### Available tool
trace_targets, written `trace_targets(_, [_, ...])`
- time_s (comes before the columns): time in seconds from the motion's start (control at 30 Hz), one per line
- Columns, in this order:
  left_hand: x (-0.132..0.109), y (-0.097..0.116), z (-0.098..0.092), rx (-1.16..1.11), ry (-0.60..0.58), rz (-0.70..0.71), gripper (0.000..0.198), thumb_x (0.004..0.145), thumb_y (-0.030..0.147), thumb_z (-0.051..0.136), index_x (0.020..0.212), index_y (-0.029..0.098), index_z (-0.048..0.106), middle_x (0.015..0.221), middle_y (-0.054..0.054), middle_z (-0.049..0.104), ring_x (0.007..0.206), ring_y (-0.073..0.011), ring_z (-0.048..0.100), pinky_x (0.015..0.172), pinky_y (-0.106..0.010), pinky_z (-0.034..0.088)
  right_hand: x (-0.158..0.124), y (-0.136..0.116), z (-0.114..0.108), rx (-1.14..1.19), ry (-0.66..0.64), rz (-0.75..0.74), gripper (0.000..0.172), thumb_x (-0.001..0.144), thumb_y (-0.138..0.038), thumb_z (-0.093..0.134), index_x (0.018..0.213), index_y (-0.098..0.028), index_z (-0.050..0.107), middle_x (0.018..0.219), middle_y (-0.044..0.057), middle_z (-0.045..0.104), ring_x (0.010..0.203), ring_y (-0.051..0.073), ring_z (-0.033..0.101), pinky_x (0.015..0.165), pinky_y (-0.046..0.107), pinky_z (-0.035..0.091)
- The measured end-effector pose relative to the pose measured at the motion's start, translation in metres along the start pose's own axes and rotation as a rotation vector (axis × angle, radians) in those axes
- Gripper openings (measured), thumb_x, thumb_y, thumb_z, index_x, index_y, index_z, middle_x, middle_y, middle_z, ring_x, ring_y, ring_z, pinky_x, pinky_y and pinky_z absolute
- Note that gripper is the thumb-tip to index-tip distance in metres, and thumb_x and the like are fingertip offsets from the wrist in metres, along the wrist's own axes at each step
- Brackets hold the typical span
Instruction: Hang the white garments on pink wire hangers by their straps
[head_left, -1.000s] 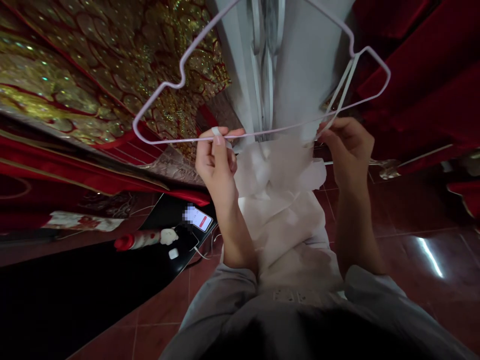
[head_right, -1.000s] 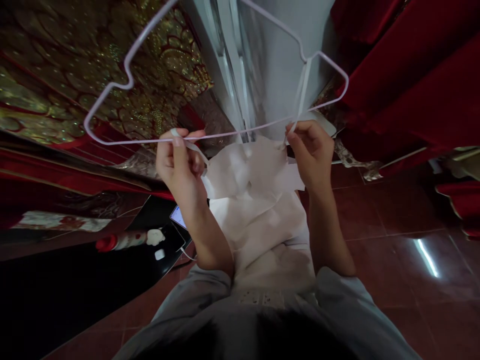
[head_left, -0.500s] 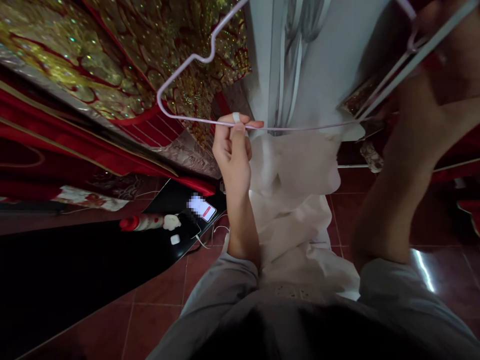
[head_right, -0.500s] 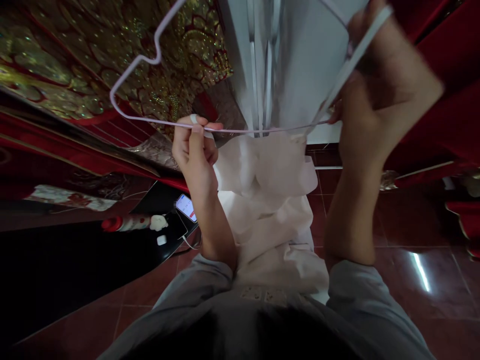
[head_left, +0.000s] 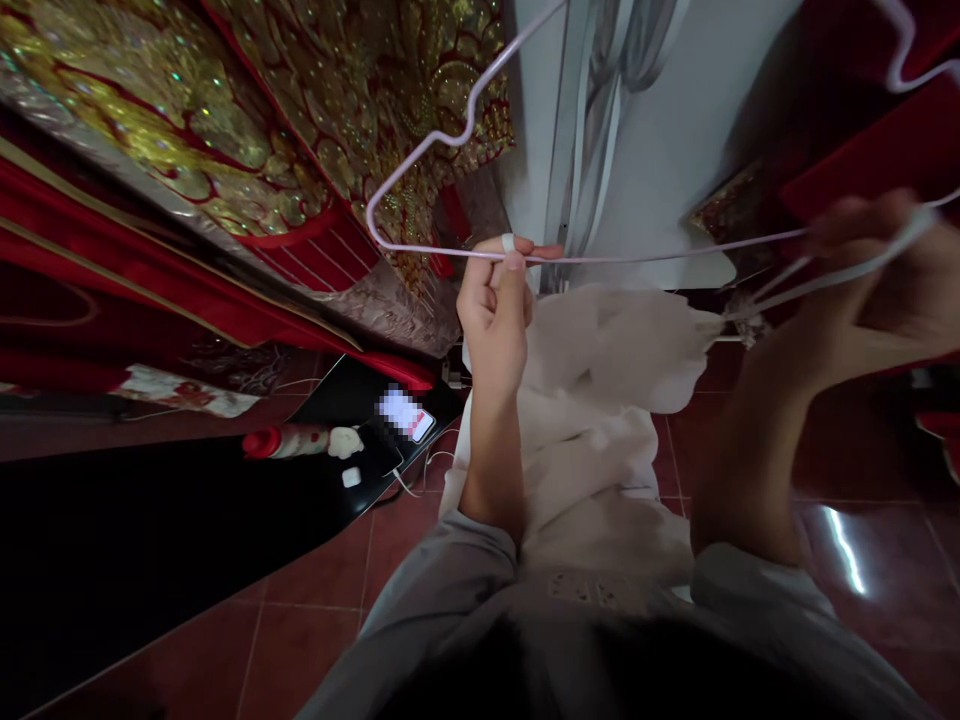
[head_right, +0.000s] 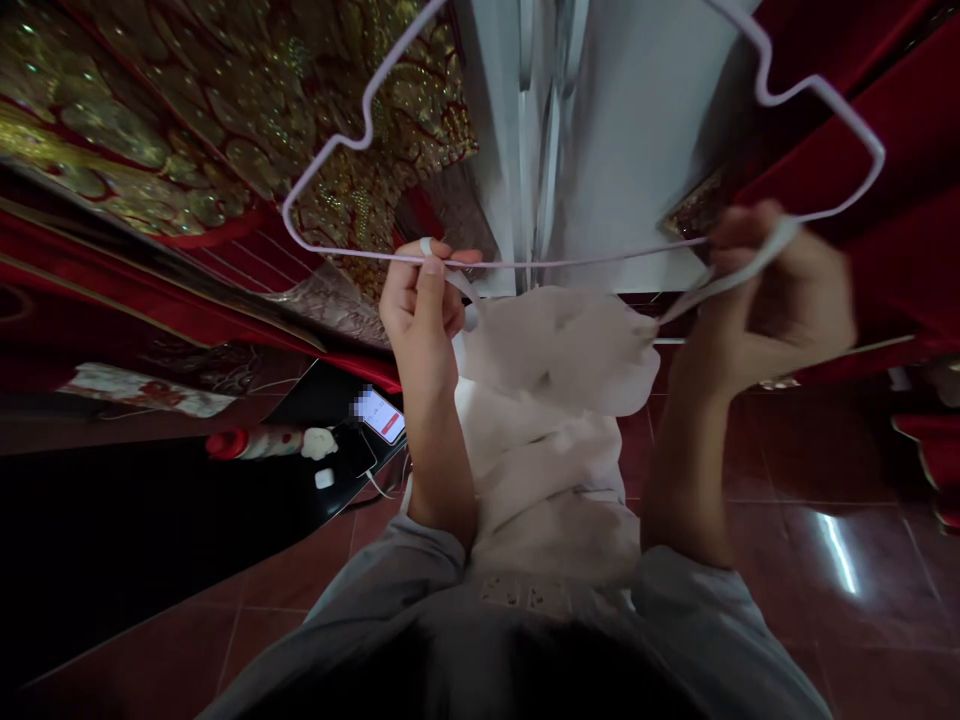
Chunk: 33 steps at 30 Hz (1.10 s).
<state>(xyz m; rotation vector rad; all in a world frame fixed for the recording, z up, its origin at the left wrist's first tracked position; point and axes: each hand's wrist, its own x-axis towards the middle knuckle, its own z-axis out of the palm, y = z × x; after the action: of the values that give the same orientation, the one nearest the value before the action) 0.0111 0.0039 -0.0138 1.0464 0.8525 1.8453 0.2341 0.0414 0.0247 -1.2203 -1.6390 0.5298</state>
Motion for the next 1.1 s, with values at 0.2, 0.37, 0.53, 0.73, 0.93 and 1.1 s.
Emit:
trace_targets(0.2, [-0.009,-0.005,-0.001,0.095,0.023,0.064,0.030,0.101,0.053,0.070,0.108,0.024,0.068,0.111,-0.008,0.078,0.065,-0.0145,0.059,0.049,-0.027,0.036,-0.033,-0.009,0.019,-0.103,0.095,-0.099,0.039,0.101,-0.057,0.055,0.123,-0.029,0.072,0.118,0.008,0.074,0.126,0.030,0.064,0.108,0.057,0.053])
trace_targets(0.37, [0.013,-0.012,-0.044,0.225,0.308,0.397,0.028,0.114,0.026,0.043,0.110,0.022,0.071,0.131,-0.006,0.072,0.128,-0.0233,0.063,0.092,-0.041,0.054,-0.039,0.000,0.009,-0.177,0.202,-0.366,0.035,0.102,-0.047,0.057,0.127,-0.027,0.073,0.105,0.006,0.079,0.111,0.026,0.067,0.109,0.054,0.048])
trace_targets(0.53, [0.050,0.020,-0.086,0.166,0.195,0.513,0.014,0.107,0.022,0.065,0.117,0.021,0.075,0.125,-0.001,0.075,0.127,-0.0239,0.067,0.112,-0.043,0.053,-0.036,0.002,0.007,-0.191,0.179,-0.361,0.036,0.101,-0.045,0.058,0.128,-0.027,0.072,0.107,0.004,0.079,0.110,0.025,0.067,0.105,0.049,0.049])
trace_targets(0.73, [0.071,0.084,-0.060,0.377,-0.188,0.137,0.033,0.082,0.013,0.091,0.112,0.012,0.077,0.102,-0.004,0.075,0.102,-0.0221,0.070,0.097,-0.036,0.060,-0.040,-0.003,0.011,-0.231,0.168,-0.348,0.033,0.098,-0.047,0.061,0.123,-0.029,0.072,0.105,0.003,0.079,0.105,0.025,0.066,0.104,0.053,0.048])
trace_targets(0.93, [0.081,0.091,-0.035,0.484,-0.025,-0.069,0.027,0.080,0.015,0.093,0.087,0.013,0.066,0.077,0.000,0.061,0.087,-0.0188,0.061,0.078,-0.027,0.054,-0.043,-0.008,0.005,-0.227,0.170,-0.332,0.031,0.099,-0.047,0.062,0.125,-0.034,0.071,0.105,0.002,0.078,0.107,0.027,0.064,0.107,0.055,0.047])
trace_targets(1.1, [0.070,0.070,-0.051,0.395,-0.032,0.082,0.021,0.098,0.017,0.075,0.079,0.012,0.068,0.071,0.000,0.059,0.072,-0.0121,0.054,0.066,-0.025,0.044,-0.041,-0.008,0.001,-0.243,0.174,-0.346,0.034,0.098,-0.046,0.062,0.129,-0.035,0.070,0.104,0.001,0.079,0.106,0.028,0.065,0.104,0.057,0.047])
